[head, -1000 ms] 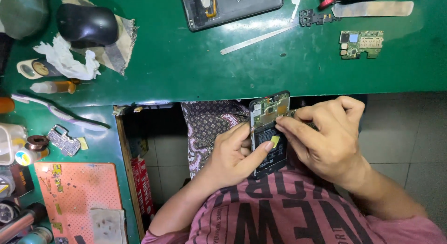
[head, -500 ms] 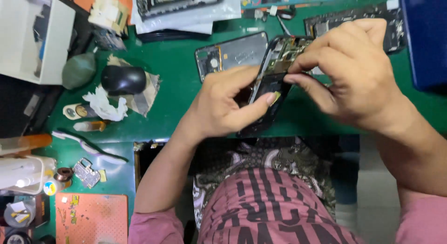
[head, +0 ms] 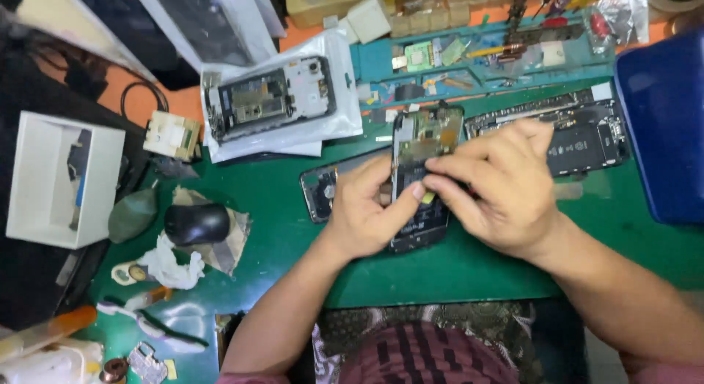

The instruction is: Testing a mobile phone with a USB charger and disassembling it to inspect the internal circuit board.

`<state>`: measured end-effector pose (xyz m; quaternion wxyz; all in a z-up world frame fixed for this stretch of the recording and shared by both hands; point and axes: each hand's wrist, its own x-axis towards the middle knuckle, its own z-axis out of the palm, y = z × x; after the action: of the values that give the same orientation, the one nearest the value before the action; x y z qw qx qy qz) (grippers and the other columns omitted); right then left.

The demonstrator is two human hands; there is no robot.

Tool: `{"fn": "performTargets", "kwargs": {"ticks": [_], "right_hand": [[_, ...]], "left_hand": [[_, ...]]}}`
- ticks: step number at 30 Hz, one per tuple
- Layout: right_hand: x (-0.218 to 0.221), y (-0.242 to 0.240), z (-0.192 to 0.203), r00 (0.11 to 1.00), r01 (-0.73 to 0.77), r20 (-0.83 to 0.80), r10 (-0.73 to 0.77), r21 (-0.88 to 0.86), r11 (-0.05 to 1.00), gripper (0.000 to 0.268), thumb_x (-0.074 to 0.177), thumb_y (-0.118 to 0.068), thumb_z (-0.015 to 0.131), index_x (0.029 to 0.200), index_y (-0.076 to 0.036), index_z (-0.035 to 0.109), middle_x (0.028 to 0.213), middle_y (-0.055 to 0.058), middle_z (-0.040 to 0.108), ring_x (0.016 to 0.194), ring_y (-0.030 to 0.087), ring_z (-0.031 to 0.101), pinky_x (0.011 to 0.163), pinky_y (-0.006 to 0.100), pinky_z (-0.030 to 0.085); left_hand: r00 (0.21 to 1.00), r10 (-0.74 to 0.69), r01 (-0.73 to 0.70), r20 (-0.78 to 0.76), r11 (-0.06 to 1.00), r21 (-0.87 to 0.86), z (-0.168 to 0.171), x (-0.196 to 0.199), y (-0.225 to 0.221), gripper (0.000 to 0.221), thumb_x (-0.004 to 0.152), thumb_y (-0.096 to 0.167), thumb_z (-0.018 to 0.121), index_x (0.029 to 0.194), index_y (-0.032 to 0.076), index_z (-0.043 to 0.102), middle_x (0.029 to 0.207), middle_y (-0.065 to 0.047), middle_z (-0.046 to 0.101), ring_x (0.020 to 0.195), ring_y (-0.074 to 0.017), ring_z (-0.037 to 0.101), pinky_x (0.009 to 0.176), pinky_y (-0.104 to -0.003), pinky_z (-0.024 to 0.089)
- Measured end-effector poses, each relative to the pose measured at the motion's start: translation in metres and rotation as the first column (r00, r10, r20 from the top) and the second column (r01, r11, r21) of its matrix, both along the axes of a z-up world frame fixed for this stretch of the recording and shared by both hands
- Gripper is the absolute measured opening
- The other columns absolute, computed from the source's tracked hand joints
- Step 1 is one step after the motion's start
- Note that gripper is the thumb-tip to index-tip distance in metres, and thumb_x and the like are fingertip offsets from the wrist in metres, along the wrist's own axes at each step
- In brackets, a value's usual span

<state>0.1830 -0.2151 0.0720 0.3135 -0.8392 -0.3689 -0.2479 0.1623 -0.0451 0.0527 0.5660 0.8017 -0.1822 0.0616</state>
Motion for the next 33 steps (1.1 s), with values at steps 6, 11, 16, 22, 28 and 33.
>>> {"fn": "performTargets", "kwargs": {"ticks": [6, 11, 16, 22, 28, 33], "right_hand": [[-0.002, 0.005, 0.001, 1.000, 0.002, 0.017, -0.003, 0.022, 1.000, 0.007, 0.081, -0.014, 0.064, 0.083, -0.007, 0.065, 0.075, 0.004, 0.055, 0.067, 0.021, 0.049, 0.073, 0.035, 0.026], [-0.007, 0.007, 0.008, 0.998, 0.019, 0.066, -0.020, 0.024, 1.000, 0.006, 0.081, -0.013, 0.064, 0.085, -0.009, 0.066, 0.075, 0.001, 0.056, 0.066, 0.020, 0.048, 0.071, 0.036, 0.023], [-0.009, 0.006, 0.010, 0.993, 0.019, 0.120, -0.017, -0.019, 1.000, 0.006, 0.081, -0.013, 0.065, 0.086, -0.010, 0.066, 0.075, 0.000, 0.056, 0.065, 0.020, 0.047, 0.070, 0.036, 0.023], [-0.008, 0.005, 0.012, 0.993, -0.003, 0.115, 0.008, -0.043, 0.999, 0.005, 0.081, -0.014, 0.063, 0.084, -0.010, 0.066, 0.076, 0.000, 0.056, 0.066, 0.019, 0.048, 0.070, 0.036, 0.022], [-0.009, 0.001, 0.013, 0.994, -0.013, 0.108, 0.021, -0.074, 0.997, 0.006, 0.082, -0.014, 0.063, 0.086, -0.011, 0.067, 0.079, -0.001, 0.058, 0.068, 0.019, 0.048, 0.072, 0.037, 0.022], [-0.006, 0.000, 0.015, 0.998, -0.039, 0.040, 0.042, -0.087, 0.995, 0.004, 0.082, -0.015, 0.063, 0.083, -0.011, 0.063, 0.079, -0.001, 0.059, 0.070, 0.020, 0.048, 0.072, 0.037, 0.023]], "left_hand": [[0.999, 0.014, -0.014, 0.035, 1.000, 0.015, 0.003, -0.009, -0.010, 0.012, 0.080, 0.010, 0.054, 0.089, 0.002, 0.054, 0.065, -0.003, 0.041, 0.058, -0.0122, 0.041, 0.046, -0.019, 0.043], [0.995, 0.071, -0.073, 0.071, 0.997, 0.023, 0.006, -0.015, -0.013, 0.020, 0.078, 0.007, 0.054, 0.097, 0.001, 0.054, 0.071, -0.006, 0.049, 0.057, -0.0120, 0.046, 0.049, -0.019, 0.045], [0.989, 0.086, -0.090, 0.124, 0.995, 0.031, 0.008, -0.018, -0.013, 0.020, 0.078, 0.006, 0.054, 0.098, 0.000, 0.053, 0.072, -0.007, 0.051, 0.057, -0.0125, 0.045, 0.050, -0.019, 0.044], [0.986, 0.067, -0.077, 0.153, 0.995, 0.058, 0.011, -0.018, -0.012, 0.011, 0.077, 0.005, 0.054, 0.086, -0.001, 0.051, 0.067, -0.006, 0.042, 0.052, -0.0140, 0.041, 0.049, -0.022, 0.037], [0.976, 0.043, -0.068, 0.215, 0.992, 0.108, 0.012, -0.020, -0.012, 0.024, 0.079, 0.002, 0.054, 0.101, -0.006, 0.050, 0.070, -0.008, 0.047, 0.059, -0.0155, 0.045, 0.056, -0.024, 0.042], [0.974, 0.045, -0.079, 0.221, 0.985, 0.151, 0.013, -0.019, -0.012, 0.027, 0.078, 0.002, 0.054, 0.104, -0.002, 0.051, 0.074, -0.007, 0.052, 0.056, -0.0125, 0.047, 0.051, -0.022, 0.045]]}}
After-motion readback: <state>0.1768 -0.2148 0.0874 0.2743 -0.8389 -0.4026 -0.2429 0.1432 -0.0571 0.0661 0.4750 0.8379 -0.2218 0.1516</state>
